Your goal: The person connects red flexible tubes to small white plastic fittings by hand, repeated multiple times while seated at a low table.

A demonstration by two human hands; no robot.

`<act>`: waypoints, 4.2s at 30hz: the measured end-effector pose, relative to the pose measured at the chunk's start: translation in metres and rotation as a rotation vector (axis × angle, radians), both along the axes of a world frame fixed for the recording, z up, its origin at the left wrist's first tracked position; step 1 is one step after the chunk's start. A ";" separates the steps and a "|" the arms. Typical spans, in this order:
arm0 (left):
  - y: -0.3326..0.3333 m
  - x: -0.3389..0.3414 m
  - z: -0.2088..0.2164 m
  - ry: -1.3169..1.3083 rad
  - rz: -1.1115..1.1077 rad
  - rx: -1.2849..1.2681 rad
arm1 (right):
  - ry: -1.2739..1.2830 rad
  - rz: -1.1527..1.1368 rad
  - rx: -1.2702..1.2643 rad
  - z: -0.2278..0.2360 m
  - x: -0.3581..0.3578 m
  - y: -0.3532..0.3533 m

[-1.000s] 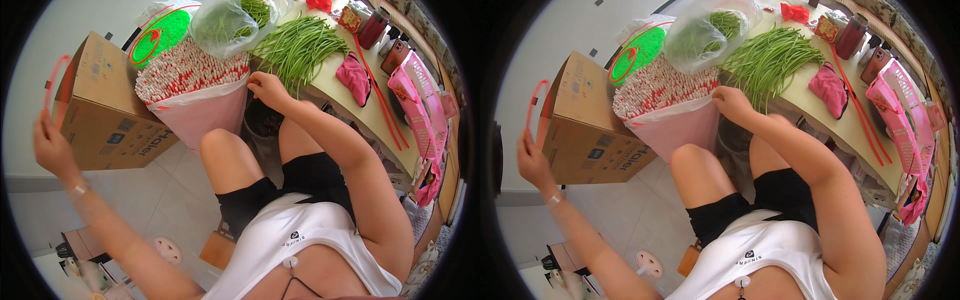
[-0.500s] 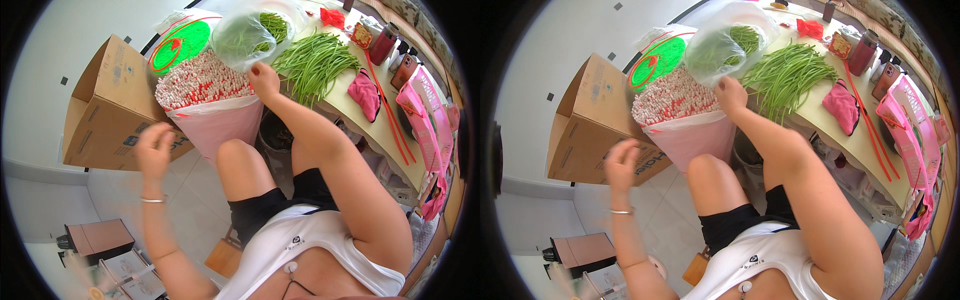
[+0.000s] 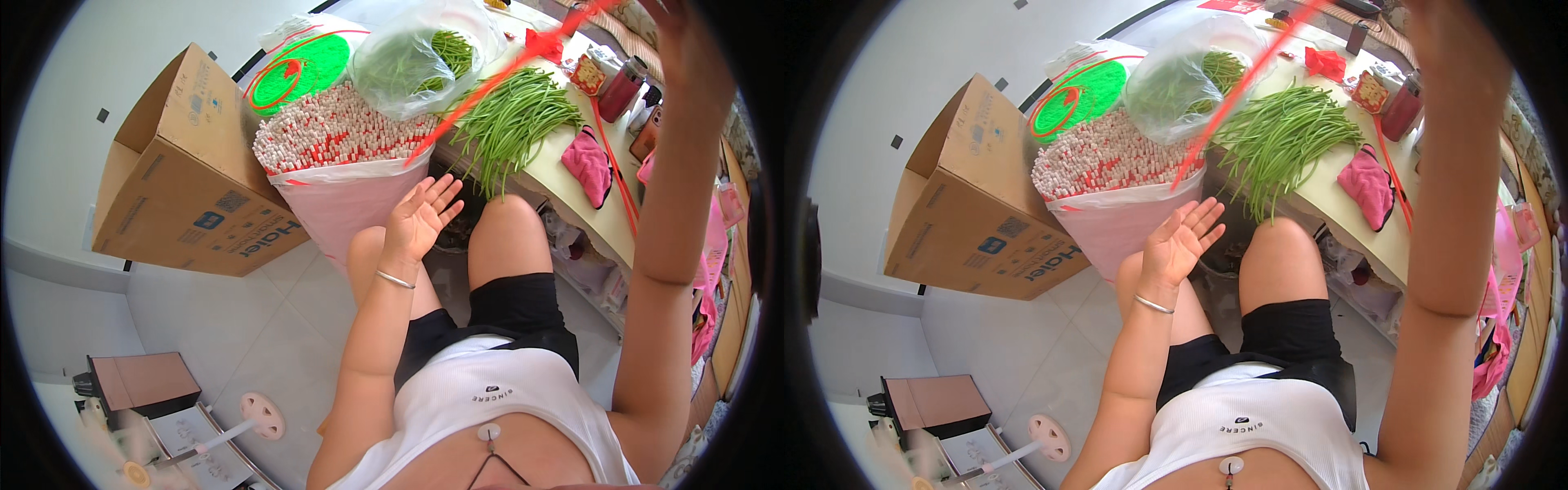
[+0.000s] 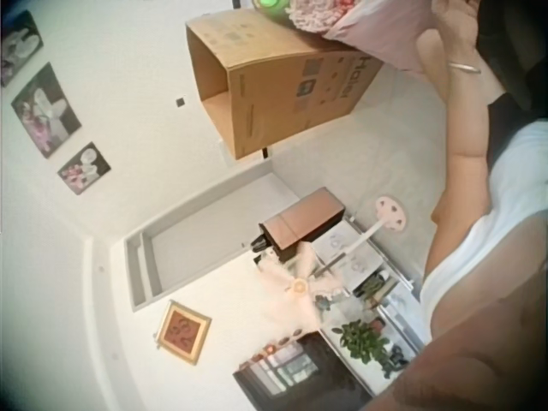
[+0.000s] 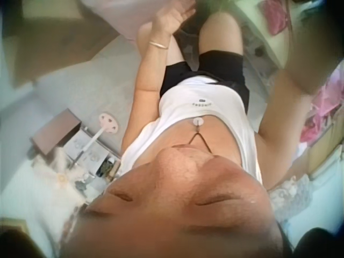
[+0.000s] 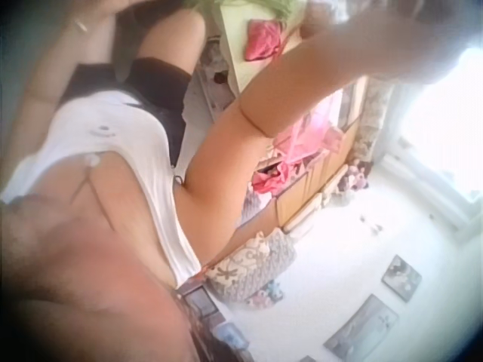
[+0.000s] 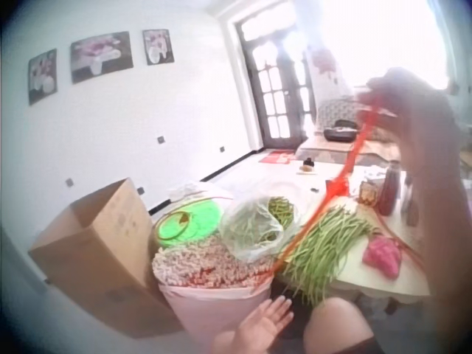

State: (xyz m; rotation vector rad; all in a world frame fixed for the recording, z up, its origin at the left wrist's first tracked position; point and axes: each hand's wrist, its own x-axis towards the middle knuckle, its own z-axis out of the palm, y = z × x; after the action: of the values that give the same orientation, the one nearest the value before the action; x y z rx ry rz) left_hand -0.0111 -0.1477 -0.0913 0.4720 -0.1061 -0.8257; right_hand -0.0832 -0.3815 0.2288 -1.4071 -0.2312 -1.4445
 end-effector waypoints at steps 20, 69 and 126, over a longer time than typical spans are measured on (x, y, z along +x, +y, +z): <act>0.054 0.013 0.000 0.070 0.712 -0.306 | -0.375 0.859 1.080 -0.279 -0.094 -0.132; 0.075 -0.120 0.053 -1.504 0.032 0.956 | 1.043 0.794 -0.927 -0.271 -0.103 0.078; -0.020 0.015 -0.034 0.152 0.152 -0.192 | 0.005 0.445 0.322 -0.124 -0.108 -0.193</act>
State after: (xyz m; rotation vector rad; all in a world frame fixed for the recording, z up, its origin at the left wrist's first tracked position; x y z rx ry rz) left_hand 0.0035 -0.1681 -0.1252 0.2322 -0.0085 -0.6920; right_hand -0.1915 -0.5740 0.1051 -1.0181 -0.2749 -1.0548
